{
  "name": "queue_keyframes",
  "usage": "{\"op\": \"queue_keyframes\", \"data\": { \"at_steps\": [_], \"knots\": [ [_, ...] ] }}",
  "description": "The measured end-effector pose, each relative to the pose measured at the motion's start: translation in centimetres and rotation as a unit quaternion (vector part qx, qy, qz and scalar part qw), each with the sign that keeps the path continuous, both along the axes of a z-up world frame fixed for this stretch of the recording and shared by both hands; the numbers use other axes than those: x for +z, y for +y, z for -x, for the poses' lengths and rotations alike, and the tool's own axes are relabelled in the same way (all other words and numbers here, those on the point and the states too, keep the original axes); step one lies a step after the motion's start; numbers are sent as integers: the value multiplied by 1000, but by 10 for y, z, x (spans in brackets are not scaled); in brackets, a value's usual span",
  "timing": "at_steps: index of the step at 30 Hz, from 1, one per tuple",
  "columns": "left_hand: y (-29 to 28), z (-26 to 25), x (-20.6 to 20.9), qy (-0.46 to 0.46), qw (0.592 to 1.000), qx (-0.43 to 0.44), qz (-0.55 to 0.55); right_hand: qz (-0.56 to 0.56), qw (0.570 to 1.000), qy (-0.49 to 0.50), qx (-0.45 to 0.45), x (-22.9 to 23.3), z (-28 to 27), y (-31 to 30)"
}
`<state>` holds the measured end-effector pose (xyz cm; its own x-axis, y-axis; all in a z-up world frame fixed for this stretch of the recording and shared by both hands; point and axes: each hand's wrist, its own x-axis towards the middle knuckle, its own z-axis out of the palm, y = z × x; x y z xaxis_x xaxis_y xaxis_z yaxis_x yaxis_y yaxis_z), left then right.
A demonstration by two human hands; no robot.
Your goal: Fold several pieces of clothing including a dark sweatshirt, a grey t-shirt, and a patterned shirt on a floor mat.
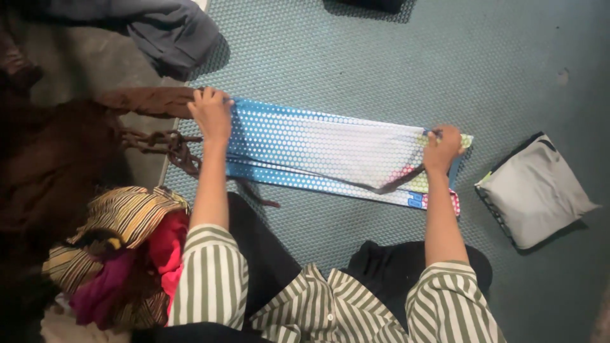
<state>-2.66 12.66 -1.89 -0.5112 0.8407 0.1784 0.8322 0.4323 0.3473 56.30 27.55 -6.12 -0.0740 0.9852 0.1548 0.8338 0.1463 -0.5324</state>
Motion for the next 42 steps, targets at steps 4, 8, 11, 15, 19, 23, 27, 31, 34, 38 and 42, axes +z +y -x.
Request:
{"op": "queue_keyframes", "data": {
  "at_steps": [4,8,11,15,19,23,27,31,34,38,42],
  "knots": [
    [5,14,3,69,995,-62,-26,-29,992,-124,-20,13,-6,-1],
    [9,16,1,76,996,-48,-19,-15,988,-152,-36,24,-6,4],
    [15,17,-23,88,996,-22,-14,-37,995,-84,-38,16,-17,4],
    [16,17,-8,35,998,-56,-25,-72,996,-50,-29,4,-47,5],
    [14,24,-5,26,995,-82,47,-6,980,-196,-44,31,-40,8],
    [14,2,-7,12,999,10,-31,7,982,-148,-120,57,-13,-4],
    [-17,-40,19,1,986,143,-84,-76,989,-60,-108,46,25,-40],
    [-60,-62,15,-131,951,272,64,-43,994,-66,77,36,85,-102],
    [-70,-54,10,-203,929,294,95,3,982,-125,141,45,112,-120],
    [-62,-65,45,-200,945,226,129,-48,981,-135,128,61,125,-122],
    [-55,-141,43,-215,963,105,-126,136,967,192,93,59,162,-130]
  ]
}}
